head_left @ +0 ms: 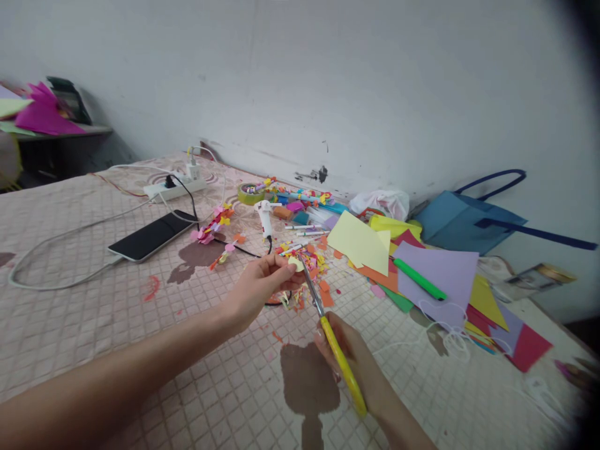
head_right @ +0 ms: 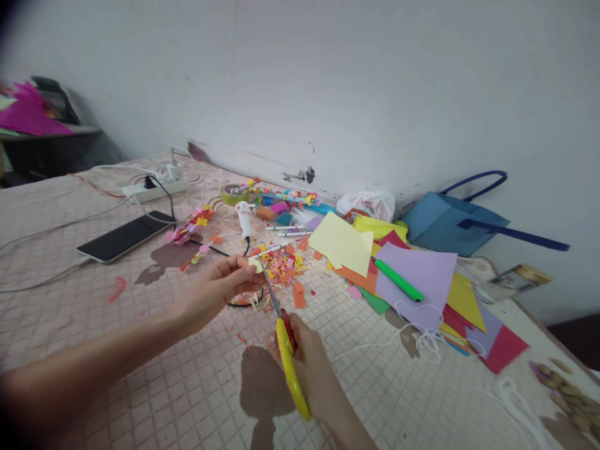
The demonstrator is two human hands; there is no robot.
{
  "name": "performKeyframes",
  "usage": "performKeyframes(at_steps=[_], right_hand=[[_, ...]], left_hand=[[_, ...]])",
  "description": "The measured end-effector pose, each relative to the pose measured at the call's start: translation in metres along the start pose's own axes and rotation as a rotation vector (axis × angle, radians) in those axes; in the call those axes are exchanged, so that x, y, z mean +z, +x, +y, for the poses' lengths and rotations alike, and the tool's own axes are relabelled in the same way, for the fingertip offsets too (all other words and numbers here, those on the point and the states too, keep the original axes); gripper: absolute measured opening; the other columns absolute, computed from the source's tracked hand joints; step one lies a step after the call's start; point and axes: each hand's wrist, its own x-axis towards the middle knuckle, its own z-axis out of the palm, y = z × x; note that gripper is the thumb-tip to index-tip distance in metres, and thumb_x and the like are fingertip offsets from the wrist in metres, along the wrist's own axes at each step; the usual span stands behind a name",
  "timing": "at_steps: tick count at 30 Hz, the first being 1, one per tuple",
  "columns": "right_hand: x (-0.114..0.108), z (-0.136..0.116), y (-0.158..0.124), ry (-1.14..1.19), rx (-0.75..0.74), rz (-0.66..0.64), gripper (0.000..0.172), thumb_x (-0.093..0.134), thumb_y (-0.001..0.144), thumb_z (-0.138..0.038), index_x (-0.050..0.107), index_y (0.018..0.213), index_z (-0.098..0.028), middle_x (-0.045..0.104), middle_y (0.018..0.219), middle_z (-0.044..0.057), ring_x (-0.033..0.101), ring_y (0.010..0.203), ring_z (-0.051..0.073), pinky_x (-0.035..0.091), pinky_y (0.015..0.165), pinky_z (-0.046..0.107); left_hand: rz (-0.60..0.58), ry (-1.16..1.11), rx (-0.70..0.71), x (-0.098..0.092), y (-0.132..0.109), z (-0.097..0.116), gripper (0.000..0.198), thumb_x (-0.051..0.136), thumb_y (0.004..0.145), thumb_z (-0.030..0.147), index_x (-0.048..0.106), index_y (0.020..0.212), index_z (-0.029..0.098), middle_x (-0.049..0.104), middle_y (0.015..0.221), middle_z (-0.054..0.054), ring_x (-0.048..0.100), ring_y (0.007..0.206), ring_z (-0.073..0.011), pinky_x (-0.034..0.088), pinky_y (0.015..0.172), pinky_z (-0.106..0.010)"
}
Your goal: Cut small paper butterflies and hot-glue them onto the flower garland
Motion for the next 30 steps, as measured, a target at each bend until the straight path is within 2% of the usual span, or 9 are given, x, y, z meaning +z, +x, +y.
performKeyframes(at_steps=[16, 30], right_hand=[[-0.0013, 0.0034, -0.0007, -0.037, 0.013, -0.001, 0.031, 0.055, 0.08, -0.046, 0.039, 0.068, -0.022, 0.035, 0.055, -0.007, 0.03, 0.043, 0.007, 0.027, 0.039, 0.021], [-0.0053, 0.0067, 0.001, -0.084, -0.037, 0.028, 0.032, 0.058, 0.079, -0.046, 0.043, 0.066, -0.02, 0.041, 0.059, -0.005, 0.036, 0.053, 0.011, 0.03, 0.048, 0.022]], left_hand=[[0.018, 0.007, 0.009, -0.0019, 0.0017, 0.0026, 0.02, 0.069, 0.075, 0.029, 0.057, 0.075, 0.014, 0.068, 0.072, -0.001, 0.064, 0.07, -0.0115, 0.05, 0.072, -0.024], [0.002, 0.029, -0.019, -0.0066, 0.0059, 0.0055, 0.022, 0.07, 0.074, 0.031, 0.057, 0.075, 0.014, 0.067, 0.069, 0.0, 0.064, 0.067, -0.0109, 0.05, 0.074, -0.025]])
